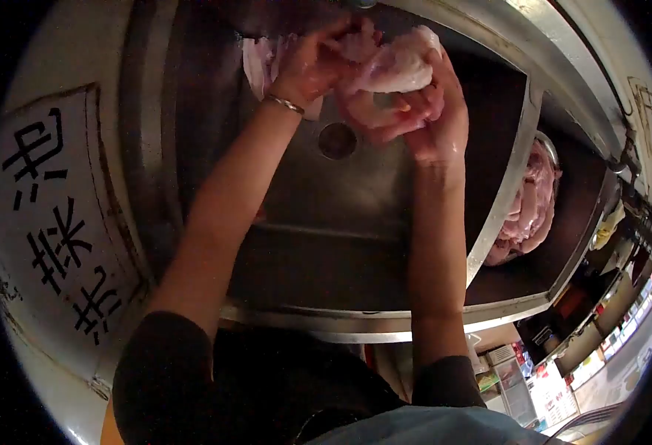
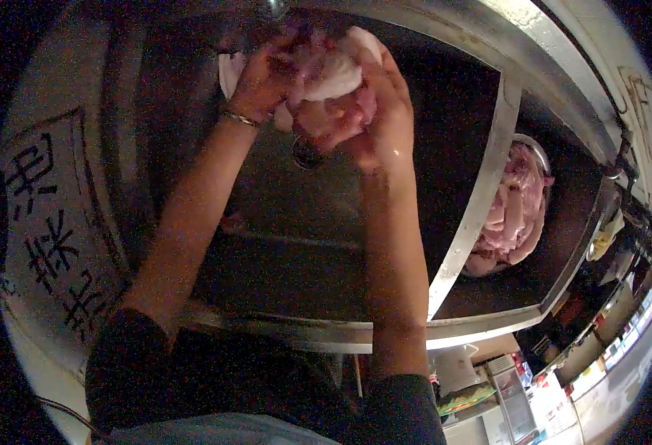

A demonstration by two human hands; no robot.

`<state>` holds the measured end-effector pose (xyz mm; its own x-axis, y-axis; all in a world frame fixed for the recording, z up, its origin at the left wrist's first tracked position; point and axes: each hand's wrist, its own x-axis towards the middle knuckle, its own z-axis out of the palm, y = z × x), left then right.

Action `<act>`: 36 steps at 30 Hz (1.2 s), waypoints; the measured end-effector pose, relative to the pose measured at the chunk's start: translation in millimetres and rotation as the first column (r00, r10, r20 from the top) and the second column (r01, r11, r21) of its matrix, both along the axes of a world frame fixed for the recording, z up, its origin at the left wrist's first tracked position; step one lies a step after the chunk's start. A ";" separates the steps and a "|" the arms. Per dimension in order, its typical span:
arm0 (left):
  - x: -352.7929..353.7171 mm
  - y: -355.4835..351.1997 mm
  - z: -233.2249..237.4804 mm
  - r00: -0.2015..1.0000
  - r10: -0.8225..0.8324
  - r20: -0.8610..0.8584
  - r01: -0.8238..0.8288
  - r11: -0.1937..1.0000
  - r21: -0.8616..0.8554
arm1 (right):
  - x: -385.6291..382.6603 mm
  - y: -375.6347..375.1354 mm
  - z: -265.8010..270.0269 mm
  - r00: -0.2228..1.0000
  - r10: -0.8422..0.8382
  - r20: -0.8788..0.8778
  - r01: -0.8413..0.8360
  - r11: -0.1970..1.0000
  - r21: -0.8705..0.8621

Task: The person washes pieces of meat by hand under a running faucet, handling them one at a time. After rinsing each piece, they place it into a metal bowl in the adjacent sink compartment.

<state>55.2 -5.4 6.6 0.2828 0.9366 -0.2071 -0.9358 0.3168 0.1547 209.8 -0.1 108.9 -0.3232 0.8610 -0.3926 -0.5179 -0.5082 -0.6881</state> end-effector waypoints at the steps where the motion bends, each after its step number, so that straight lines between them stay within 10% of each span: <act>1: 3.0 -1.0 6.1 1.000 0.006 -0.005 -0.006 1.000 0.001 | 0.7 -0.2 0.7 0.999 -0.014 0.052 0.014 1.000 -0.006; 3: 5.7 -2.2 18.8 0.940 0.115 -0.321 -0.189 0.959 -0.210 | 6.3 -2.0 5.1 0.999 0.026 0.034 -0.026 1.000 0.008; 13: -14.0 13.2 -11.8 0.950 -0.052 -0.308 0.043 0.998 -0.038 | 10.5 -18.7 5.7 0.997 0.047 0.058 -0.049 0.998 0.026; 16: -10.0 5.5 39.0 0.729 -0.119 -0.674 0.046 0.991 -0.125 | 14.7 -13.1 1.9 0.987 0.121 0.109 -0.132 0.986 0.101; 18: -18.0 24.0 25.5 0.356 -0.107 -0.928 0.412 0.909 0.054 | 20.9 -9.7 2.6 0.993 0.095 0.070 -0.101 0.990 0.093; 22: -24.5 29.8 4.4 0.774 -0.082 -0.628 0.407 0.824 0.394 | 31.9 -6.8 16.4 0.998 -0.007 0.062 0.001 0.996 0.091; 27: -21.8 42.2 21.1 0.107 -0.114 -0.988 0.533 0.845 -0.040 | 37.4 -5.6 29.1 0.999 0.000 -0.032 0.002 0.996 0.089; 34: -41.4 32.1 -13.5 0.405 -0.029 -0.914 0.329 0.937 0.116 | 71.0 -5.2 33.6 0.970 -0.211 0.121 0.205 0.977 0.061; 36: -36.6 35.2 -4.6 0.001 -0.143 -0.990 0.357 0.925 -0.133 | 84.7 -6.0 34.3 0.991 -0.128 -0.032 0.131 0.985 0.108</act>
<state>18.7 29.8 1.9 0.1410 0.8987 -0.4153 0.2570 0.3719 0.8920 294.5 -6.1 143.2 -0.2150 0.9337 -0.2863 -0.5921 -0.3577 -0.7221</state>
